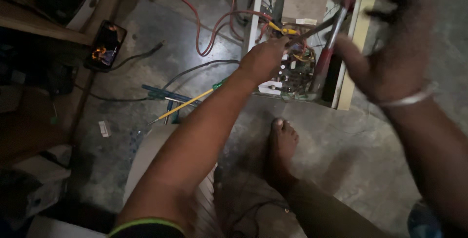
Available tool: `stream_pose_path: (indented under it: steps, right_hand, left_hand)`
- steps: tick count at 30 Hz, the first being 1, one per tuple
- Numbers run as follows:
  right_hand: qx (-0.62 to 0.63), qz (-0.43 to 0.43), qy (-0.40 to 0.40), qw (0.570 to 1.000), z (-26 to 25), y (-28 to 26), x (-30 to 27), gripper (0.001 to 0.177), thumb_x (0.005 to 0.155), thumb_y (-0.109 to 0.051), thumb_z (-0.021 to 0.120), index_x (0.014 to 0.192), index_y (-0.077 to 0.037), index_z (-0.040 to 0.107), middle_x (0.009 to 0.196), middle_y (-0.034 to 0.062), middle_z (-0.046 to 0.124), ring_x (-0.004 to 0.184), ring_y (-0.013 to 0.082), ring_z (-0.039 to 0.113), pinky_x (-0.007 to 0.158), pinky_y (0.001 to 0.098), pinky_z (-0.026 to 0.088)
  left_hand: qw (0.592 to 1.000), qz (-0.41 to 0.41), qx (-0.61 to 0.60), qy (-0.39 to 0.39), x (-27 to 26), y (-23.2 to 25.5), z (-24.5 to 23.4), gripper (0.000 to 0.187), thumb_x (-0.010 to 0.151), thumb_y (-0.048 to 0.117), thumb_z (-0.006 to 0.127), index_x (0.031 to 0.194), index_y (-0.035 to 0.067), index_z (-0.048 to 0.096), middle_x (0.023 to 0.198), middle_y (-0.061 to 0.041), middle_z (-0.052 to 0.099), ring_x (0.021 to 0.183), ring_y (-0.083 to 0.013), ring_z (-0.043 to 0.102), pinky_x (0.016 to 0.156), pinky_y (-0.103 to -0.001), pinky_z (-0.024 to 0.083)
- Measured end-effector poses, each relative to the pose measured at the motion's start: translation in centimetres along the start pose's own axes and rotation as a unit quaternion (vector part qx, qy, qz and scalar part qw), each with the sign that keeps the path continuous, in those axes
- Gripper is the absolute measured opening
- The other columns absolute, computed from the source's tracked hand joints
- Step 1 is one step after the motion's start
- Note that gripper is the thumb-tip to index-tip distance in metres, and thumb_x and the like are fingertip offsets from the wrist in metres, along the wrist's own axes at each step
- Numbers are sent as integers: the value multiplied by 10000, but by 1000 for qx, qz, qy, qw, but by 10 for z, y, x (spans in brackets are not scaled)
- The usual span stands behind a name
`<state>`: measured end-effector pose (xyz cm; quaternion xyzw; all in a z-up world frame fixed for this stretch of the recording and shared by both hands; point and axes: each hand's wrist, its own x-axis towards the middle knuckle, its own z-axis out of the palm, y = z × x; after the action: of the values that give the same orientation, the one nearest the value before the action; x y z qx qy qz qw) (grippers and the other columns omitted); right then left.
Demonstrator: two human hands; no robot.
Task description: The person is repairing an electronic device by connecting wires and tightening screws on a circuit board. They use a screwdriver and a hammer to adjust components within the device's casing.
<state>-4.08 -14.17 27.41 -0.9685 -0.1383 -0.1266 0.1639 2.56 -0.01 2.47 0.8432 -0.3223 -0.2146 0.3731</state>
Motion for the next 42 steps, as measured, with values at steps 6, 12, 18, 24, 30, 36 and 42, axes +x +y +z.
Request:
stream_pose_path:
  steps: [6, 12, 18, 24, 30, 36, 42]
  right_hand:
    - [-97, -98, -70, 988, -39, 9, -10, 461, 921, -140, 882, 1280, 60, 676, 1169, 254, 681, 964, 344, 699, 778, 403, 550]
    - [-105, 47, -103, 988, -34, -10, -2, 406, 933, -339, 811, 812, 38, 724, 687, 179, 648, 548, 264, 612, 534, 371, 474]
    - [-234, 87, -229, 941, -35, -11, 7, 529, 1032, -412, 617, 626, -80, 686, 463, 91, 558, 344, 236, 526, 457, 355, 448]
    - [120, -57, -126, 983, -9, 39, 11, 315, 1116, -235, 562, 1324, 2, 555, 1032, 197, 649, 863, 270, 674, 757, 367, 543]
    - [498, 95, -13, 862, 4, 20, 12, 505, 1116, -111, 563, 1572, -67, 353, 1069, 94, 623, 826, 143, 636, 810, 315, 589]
    - [393, 70, 16, 917, 5, 28, -11, 630, 1066, -245, 565, 1593, -29, 296, 1168, 181, 573, 993, 235, 584, 902, 369, 526]
    - [191, -140, -180, 955, -18, 69, -6, 814, 995, -421, 559, 1597, 31, 250, 1367, 312, 504, 1236, 365, 531, 1024, 440, 457]
  left_hand:
    - [999, 48, 4, 3, 0, -1, 0, 328, 818, 7, 609, 1144, 44, 598, 1050, -222, 699, 1006, -421, 678, 859, -506, 521]
    - [998, 63, -21, 17, 0, 1, 6, 172, 998, 201, 631, 1039, 36, 606, 1028, -211, 700, 1014, -416, 665, 857, -518, 501]
    - [997, 18, 70, 16, 1, -8, 16, 277, 925, 253, 659, 1086, 30, 631, 1115, -196, 696, 1090, -389, 650, 926, -478, 516]
    - [971, -22, 227, 75, 5, -19, 42, 388, 862, 137, 653, 1228, 11, 635, 1289, -159, 639, 1160, -325, 608, 876, -403, 562]
    - [957, -28, 277, 81, 19, -24, 53, 245, 891, 168, 638, 1121, 88, 668, 1187, -101, 684, 1139, -258, 652, 857, -374, 583]
    - [946, 3, 295, 131, 16, -28, 53, 166, 910, 139, 594, 1052, 115, 676, 1114, -98, 691, 1080, -248, 683, 811, -353, 587]
    - [960, 16, 266, 82, 13, -28, 45, 204, 886, 175, 637, 1062, 83, 680, 1140, -115, 695, 1137, -284, 635, 931, -383, 528]
